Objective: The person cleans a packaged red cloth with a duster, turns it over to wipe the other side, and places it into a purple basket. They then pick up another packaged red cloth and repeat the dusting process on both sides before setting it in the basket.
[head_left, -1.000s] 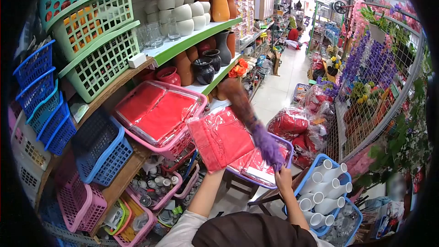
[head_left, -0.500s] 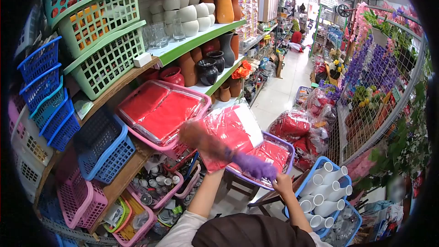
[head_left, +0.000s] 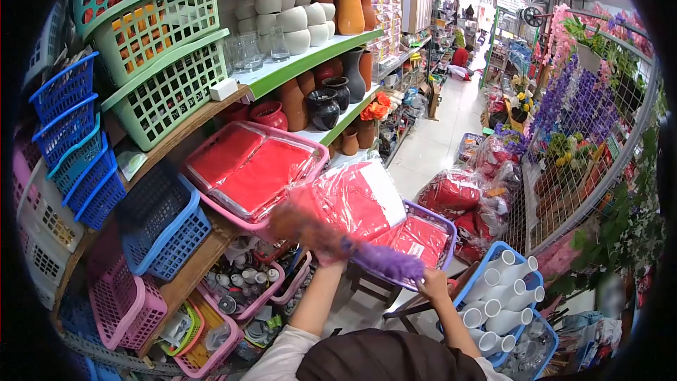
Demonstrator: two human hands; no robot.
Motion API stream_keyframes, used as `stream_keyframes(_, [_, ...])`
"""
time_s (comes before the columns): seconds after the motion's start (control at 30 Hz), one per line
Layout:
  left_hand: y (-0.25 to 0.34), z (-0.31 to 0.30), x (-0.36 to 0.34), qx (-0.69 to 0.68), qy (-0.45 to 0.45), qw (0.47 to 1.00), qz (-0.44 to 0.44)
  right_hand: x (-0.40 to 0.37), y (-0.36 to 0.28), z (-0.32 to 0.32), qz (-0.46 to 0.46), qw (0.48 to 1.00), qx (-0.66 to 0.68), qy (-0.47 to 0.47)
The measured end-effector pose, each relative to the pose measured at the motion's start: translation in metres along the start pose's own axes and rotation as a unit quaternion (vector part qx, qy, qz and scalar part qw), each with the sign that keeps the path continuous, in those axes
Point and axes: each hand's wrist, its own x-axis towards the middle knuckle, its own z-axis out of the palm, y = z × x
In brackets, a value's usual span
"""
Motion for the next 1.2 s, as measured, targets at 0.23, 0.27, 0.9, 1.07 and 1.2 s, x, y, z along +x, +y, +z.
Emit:
stream_keyframes(0.23, [0.003, -0.007, -0.002, -0.118, -0.012, 0.992, 0.038, 0.010, -0.013, 0.002, 0.174, 0.974, 0.128, 0.070])
stream_keyframes(0.27, [0.004, -0.007, -0.004, -0.136, -0.013, 0.990, 0.043, 0.006, -0.015, 0.001, 0.117, 0.986, 0.110, 0.036])
stream_keyframes(0.9, [-0.025, -0.060, 0.009, -0.083, -0.115, 0.986, 0.093, 0.006, -0.017, 0.009, 0.092, 0.995, 0.026, -0.002])
stream_keyframes(1.07, [-0.017, -0.063, 0.011, 0.036, -0.089, 0.990, 0.101, 0.012, -0.027, 0.010, 0.234, 0.968, 0.078, 0.036])
stream_keyframes(1.2, [-0.029, -0.044, -0.010, 0.129, -0.068, 0.982, 0.117, -0.009, -0.030, 0.031, 0.083, 0.992, 0.079, -0.055])
